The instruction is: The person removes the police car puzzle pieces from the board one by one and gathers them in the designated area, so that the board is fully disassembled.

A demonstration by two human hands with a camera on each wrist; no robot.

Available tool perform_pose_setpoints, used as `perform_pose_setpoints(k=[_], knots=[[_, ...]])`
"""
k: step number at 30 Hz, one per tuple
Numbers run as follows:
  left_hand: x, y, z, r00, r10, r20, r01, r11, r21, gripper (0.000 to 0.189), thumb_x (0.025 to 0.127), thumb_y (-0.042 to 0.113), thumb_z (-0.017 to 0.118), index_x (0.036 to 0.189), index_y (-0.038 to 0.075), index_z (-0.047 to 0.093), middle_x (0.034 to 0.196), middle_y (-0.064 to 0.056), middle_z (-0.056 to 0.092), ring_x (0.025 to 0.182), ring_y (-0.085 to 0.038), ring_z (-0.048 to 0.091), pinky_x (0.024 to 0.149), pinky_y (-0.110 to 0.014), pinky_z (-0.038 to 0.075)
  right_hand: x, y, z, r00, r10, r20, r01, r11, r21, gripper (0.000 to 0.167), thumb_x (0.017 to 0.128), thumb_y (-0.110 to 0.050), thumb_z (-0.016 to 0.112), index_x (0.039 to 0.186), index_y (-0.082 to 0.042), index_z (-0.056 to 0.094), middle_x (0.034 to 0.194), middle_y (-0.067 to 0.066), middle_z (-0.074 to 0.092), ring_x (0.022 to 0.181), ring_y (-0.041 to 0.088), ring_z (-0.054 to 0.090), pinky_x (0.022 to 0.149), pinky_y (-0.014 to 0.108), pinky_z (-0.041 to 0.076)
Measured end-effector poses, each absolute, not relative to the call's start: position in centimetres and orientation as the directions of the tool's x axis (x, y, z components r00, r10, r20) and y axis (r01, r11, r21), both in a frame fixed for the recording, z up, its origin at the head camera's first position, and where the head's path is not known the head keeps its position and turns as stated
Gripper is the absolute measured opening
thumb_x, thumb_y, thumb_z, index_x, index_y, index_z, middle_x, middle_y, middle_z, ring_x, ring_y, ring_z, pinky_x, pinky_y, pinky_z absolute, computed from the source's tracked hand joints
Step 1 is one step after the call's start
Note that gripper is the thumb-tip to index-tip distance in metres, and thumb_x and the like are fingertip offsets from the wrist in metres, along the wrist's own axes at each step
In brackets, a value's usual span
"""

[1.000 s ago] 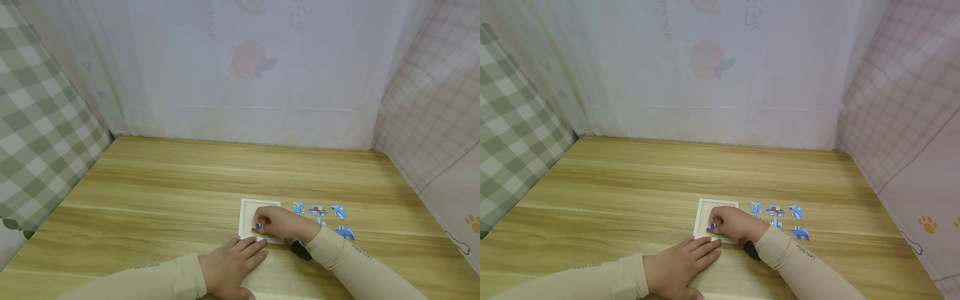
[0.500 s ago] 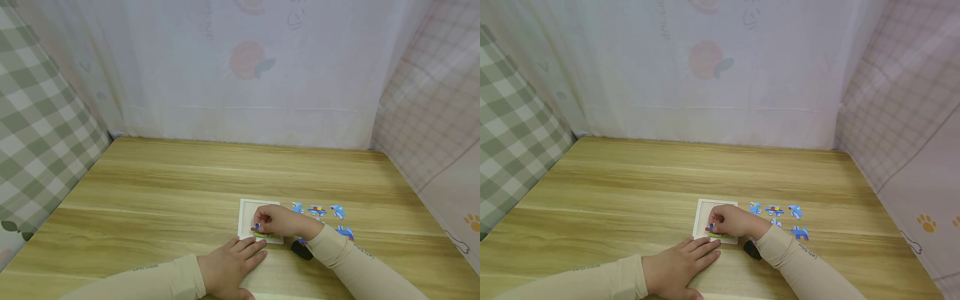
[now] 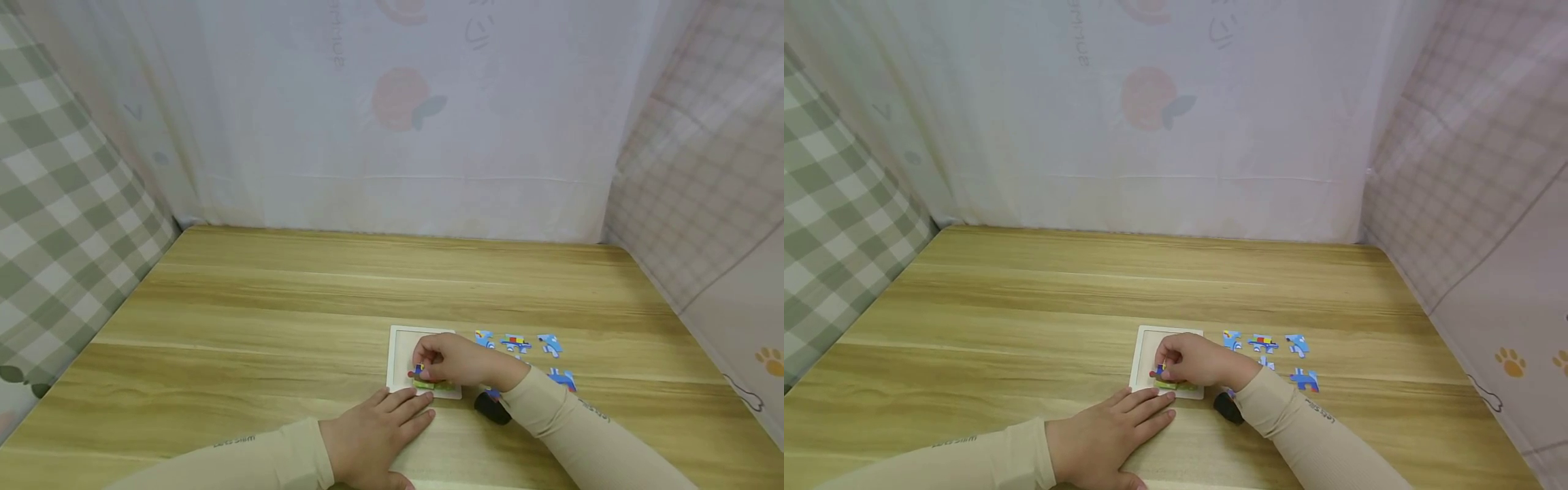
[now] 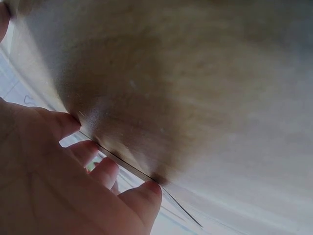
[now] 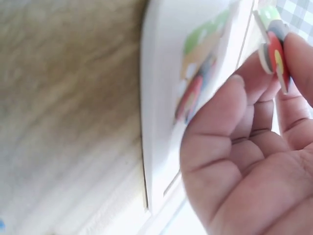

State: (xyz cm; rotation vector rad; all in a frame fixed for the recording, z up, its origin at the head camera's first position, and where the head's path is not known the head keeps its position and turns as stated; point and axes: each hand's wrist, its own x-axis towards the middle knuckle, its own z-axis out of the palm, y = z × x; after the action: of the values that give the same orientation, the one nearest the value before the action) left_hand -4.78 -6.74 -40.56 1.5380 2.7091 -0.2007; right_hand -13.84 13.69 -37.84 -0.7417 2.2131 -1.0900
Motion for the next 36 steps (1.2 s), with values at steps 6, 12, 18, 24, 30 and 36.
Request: perform_pose_setpoints(k=[6,12,18,24,30,36], knots=[[-4.6,-6.8,-40.6,-0.512,0.858,-0.048,0.856,0.505,-0.112,0.083,0.085,0.07,0.05,0.148,0.016,0.038,0.154,-0.002,0.033,0.138,-0.021,0.035,0.103,-0.039,0.041,-14.0,14.7,-37.4,-0.728,-0.661,-0.181,-0.259,0.51,-0.82,0.003,0.09,-0.004,0.064,0.093,-0.004,0.062,0.077,-0.003,0.056,0.068,0.011,0.053,0.062,0.022,0.046],[-4.7,-6.8,-40.6,-0.51,0.858,-0.067,0.86,0.505,-0.079,0.084,0.086,0.069,0.049,0.149,0.015,0.036,0.155,-0.003,0.031,0.138,-0.022,0.035,0.104,-0.04,0.041,-13.9,16.8,-36.5,-0.766,-0.628,-0.134,-0.304,0.539,-0.785,0.006,0.09,-0.008,0.066,0.095,-0.007,0.066,0.079,-0.004,0.058,0.076,0.011,0.056,0.065,0.024,0.047],[-4.7,-6.8,-40.6,-0.51,0.857,-0.066,0.859,0.506,-0.073,0.084,0.086,0.069,0.049,0.149,0.015,0.036,0.155,-0.003,0.031,0.138,-0.022,0.035,0.104,-0.04,0.04,-13.3,19.1,-35.6,-0.78,-0.609,-0.143,-0.282,0.546,-0.789,0.009,0.091,-0.01,0.065,0.099,-0.005,0.067,0.082,-0.002,0.059,0.072,0.009,0.052,0.062,0.024,0.046],[-4.7,-6.8,-40.7,-0.512,0.858,-0.052,0.858,0.507,-0.086,0.084,0.086,0.069,0.05,0.148,0.015,0.037,0.154,-0.003,0.033,0.137,-0.021,0.036,0.104,-0.039,0.041,-13.0,21.7,-35.7,-0.779,-0.602,-0.174,-0.257,0.56,-0.788,0.009,0.091,-0.01,0.066,0.097,-0.004,0.066,0.084,-0.001,0.062,0.074,0.008,0.054,0.064,0.024,0.047],[-4.7,-6.8,-40.8,-0.509,0.86,-0.036,0.858,0.504,-0.103,0.084,0.085,0.07,0.05,0.148,0.015,0.038,0.154,-0.003,0.034,0.137,-0.021,0.037,0.103,-0.039,0.041,-12.7,24.0,-36.2,-0.778,-0.599,-0.188,-0.238,0.558,-0.795,0.009,0.09,-0.008,0.066,0.097,-0.002,0.065,0.084,0.0,0.061,0.073,0.005,0.053,0.063,0.022,0.047],[-4.7,-6.8,-40.9,-0.506,0.862,-0.03,0.859,0.5,-0.112,0.084,0.085,0.07,0.05,0.148,0.015,0.039,0.153,-0.003,0.035,0.137,-0.021,0.037,0.103,-0.038,0.041,-12.2,25.6,-36.6,-0.769,-0.61,-0.189,-0.24,0.55,-0.8,0.005,0.089,-0.002,0.064,0.094,-0.002,0.064,0.077,-0.005,0.058,0.071,0.003,0.052,0.061,0.02,0.045]])
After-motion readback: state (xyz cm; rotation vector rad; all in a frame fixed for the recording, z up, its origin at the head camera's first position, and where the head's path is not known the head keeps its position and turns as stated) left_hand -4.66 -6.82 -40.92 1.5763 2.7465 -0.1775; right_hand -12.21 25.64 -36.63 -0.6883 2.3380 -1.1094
